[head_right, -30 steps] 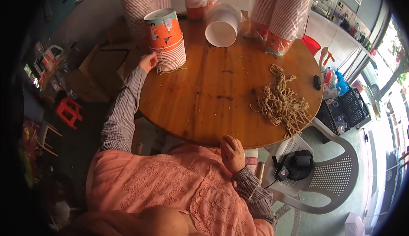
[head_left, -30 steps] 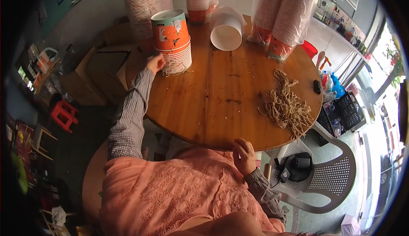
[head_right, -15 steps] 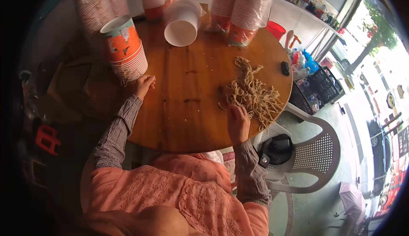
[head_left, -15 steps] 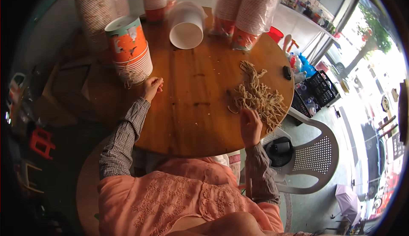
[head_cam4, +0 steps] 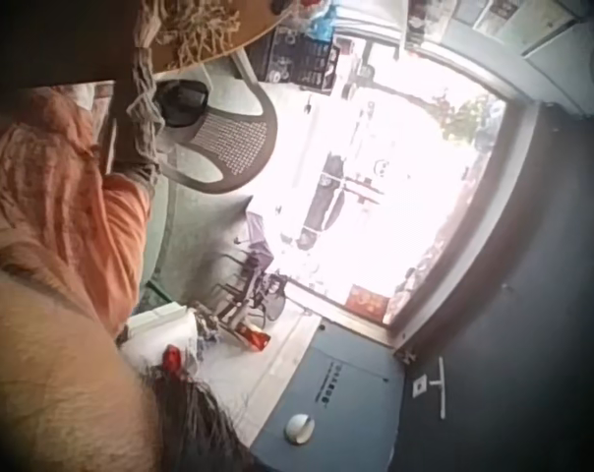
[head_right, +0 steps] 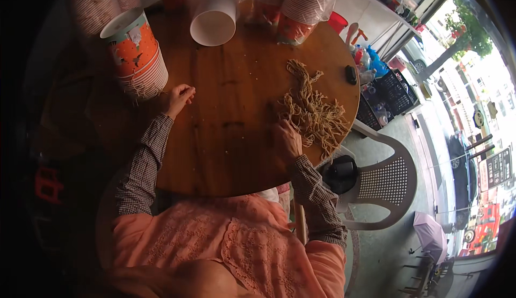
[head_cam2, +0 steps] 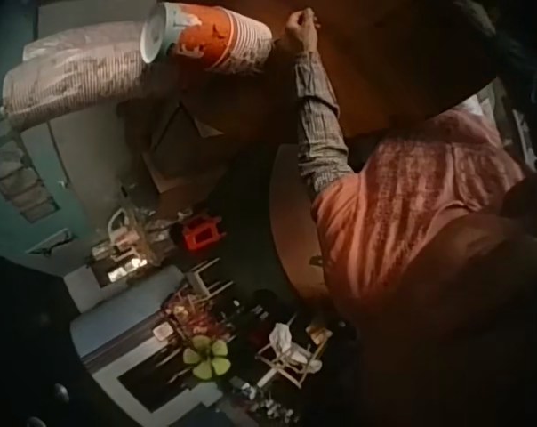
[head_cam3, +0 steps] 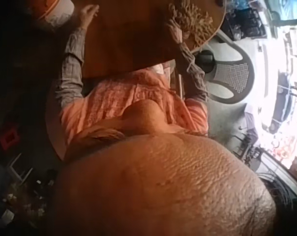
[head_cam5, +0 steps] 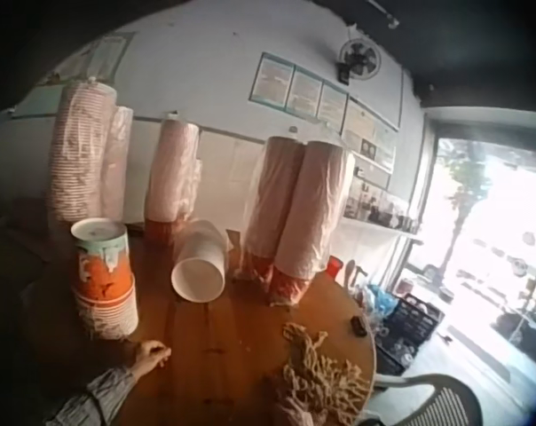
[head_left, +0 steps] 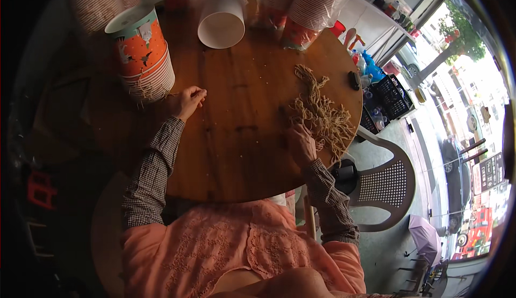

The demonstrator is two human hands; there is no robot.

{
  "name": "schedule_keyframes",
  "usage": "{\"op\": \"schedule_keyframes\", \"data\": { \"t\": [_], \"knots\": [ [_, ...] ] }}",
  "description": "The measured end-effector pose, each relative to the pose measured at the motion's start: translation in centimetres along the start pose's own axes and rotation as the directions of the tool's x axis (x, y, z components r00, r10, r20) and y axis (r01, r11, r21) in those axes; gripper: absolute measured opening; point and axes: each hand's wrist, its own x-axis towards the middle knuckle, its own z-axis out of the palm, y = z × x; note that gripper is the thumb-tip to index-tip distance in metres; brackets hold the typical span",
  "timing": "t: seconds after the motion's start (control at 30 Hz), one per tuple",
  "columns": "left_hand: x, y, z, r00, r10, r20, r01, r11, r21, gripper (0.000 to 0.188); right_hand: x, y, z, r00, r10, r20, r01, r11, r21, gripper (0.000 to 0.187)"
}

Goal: The recorder is manually threading and tying thin strings onto pre-punched decorative paper cups to create handles.

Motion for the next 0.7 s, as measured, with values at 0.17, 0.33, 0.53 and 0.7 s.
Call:
{"op": "schedule_keyframes", "data": {
  "t": [0.17, 0.33, 0.53, 0.7],
  "knots": [
    [-0.7, 0.7, 4.5, 0.997, 0.063, -0.034, -0.069, 0.963, -0.260, 0.033, 4.5, -2.3, 2.2, 0.999, -0.022, -0.046, 0.031, 0.982, 0.188, 0.012],
    [-1.9, 4.6, 8.7, 0.946, -0.031, 0.323, 0.108, 0.968, -0.225, 0.062, 10.6, -4.7, 2.9, 0.989, -0.116, -0.090, 0.140, 0.934, 0.329, 0.006],
    [-0.2, 4.9, 9.9, 0.943, -0.071, 0.324, 0.084, 0.996, -0.026, 0.061, 12.0, -3.6, 5.2, 0.992, -0.099, -0.084, 0.119, 0.949, 0.291, 0.005],
    [0.1, 2.9, 12.1, 0.974, 0.104, 0.203, -0.116, 0.992, 0.046, 0.037, 11.8, -3.5, 6.0, 0.997, 0.018, -0.071, 0.007, 0.943, 0.333, 0.007]
  ]
}}
